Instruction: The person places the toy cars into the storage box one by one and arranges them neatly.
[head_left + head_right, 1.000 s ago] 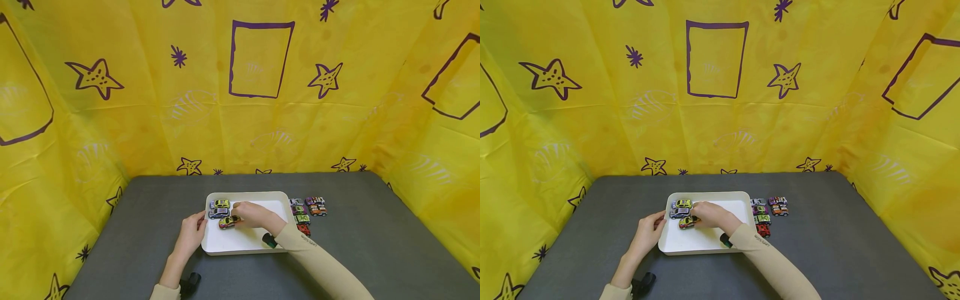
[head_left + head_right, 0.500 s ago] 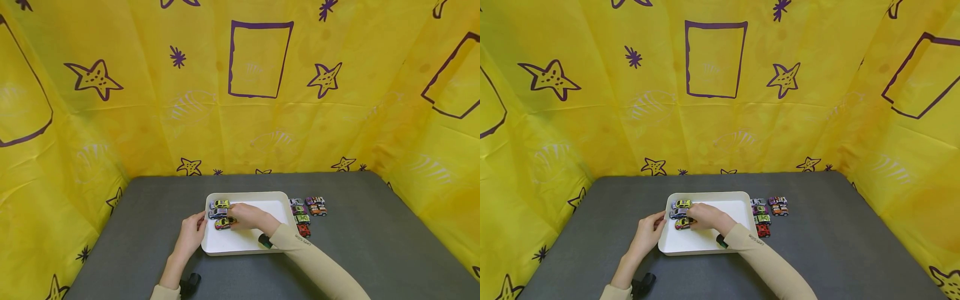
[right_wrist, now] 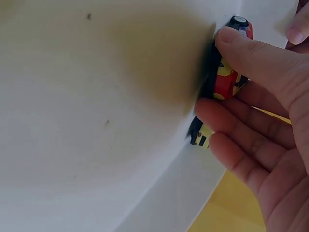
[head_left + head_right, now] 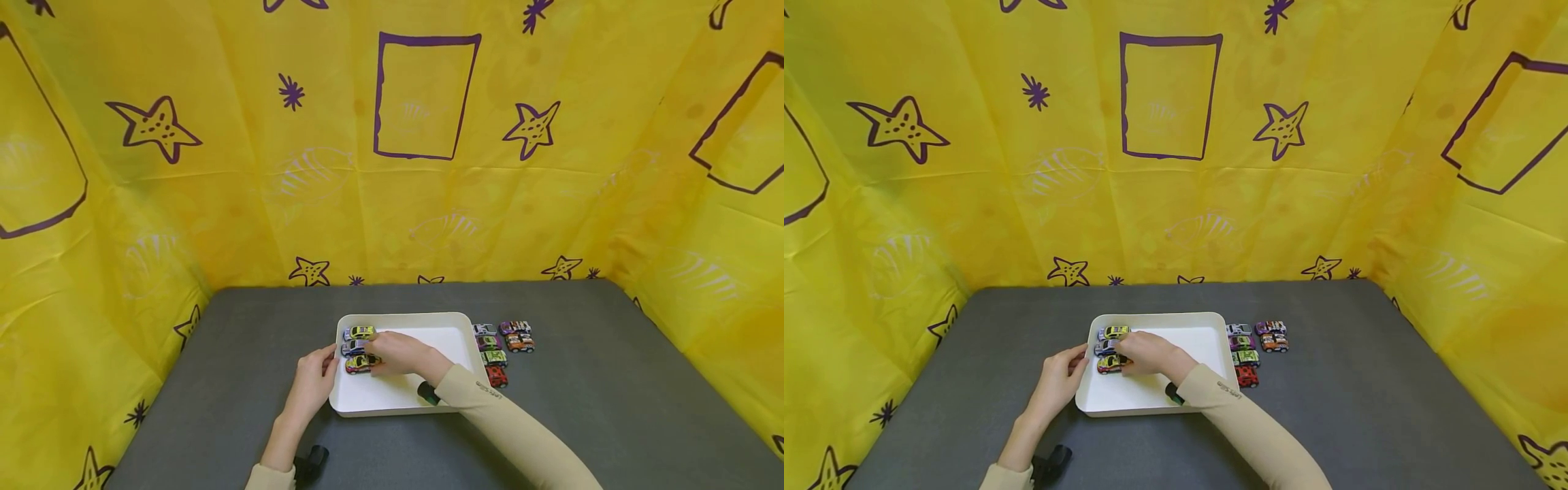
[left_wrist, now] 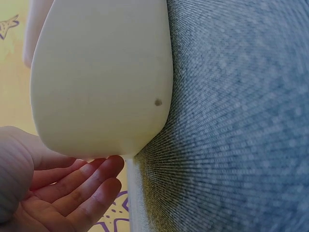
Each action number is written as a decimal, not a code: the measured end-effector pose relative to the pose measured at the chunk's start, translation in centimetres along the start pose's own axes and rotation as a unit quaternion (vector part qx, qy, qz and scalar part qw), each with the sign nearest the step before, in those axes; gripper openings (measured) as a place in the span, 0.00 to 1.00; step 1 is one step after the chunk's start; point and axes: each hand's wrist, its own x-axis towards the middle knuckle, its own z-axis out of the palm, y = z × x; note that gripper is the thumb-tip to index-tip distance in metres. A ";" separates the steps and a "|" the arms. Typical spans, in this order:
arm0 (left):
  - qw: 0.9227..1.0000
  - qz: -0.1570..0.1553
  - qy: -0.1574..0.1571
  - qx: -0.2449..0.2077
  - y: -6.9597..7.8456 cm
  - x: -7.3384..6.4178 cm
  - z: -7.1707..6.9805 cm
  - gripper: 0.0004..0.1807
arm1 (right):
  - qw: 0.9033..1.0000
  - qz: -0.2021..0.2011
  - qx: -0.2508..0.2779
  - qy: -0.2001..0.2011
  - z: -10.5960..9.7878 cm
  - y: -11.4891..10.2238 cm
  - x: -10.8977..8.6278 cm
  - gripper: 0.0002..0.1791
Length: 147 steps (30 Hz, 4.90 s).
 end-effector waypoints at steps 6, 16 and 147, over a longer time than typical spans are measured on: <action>1.000 -0.001 -0.002 -0.002 0.0 0.0 0.0 0.14 | 1.000 0.008 -0.012 -0.004 0.1 -0.2 0.2 0.13; 1.000 -0.002 -0.005 -0.004 0.0 0.0 -0.1 0.14 | 0.999 0.003 -0.051 -0.005 0.2 -0.4 0.6 0.17; 1.000 0.001 0.002 -0.009 -0.3 0.0 0.2 0.14 | 0.948 0.222 0.021 0.226 2.4 13.2 -24.8 0.19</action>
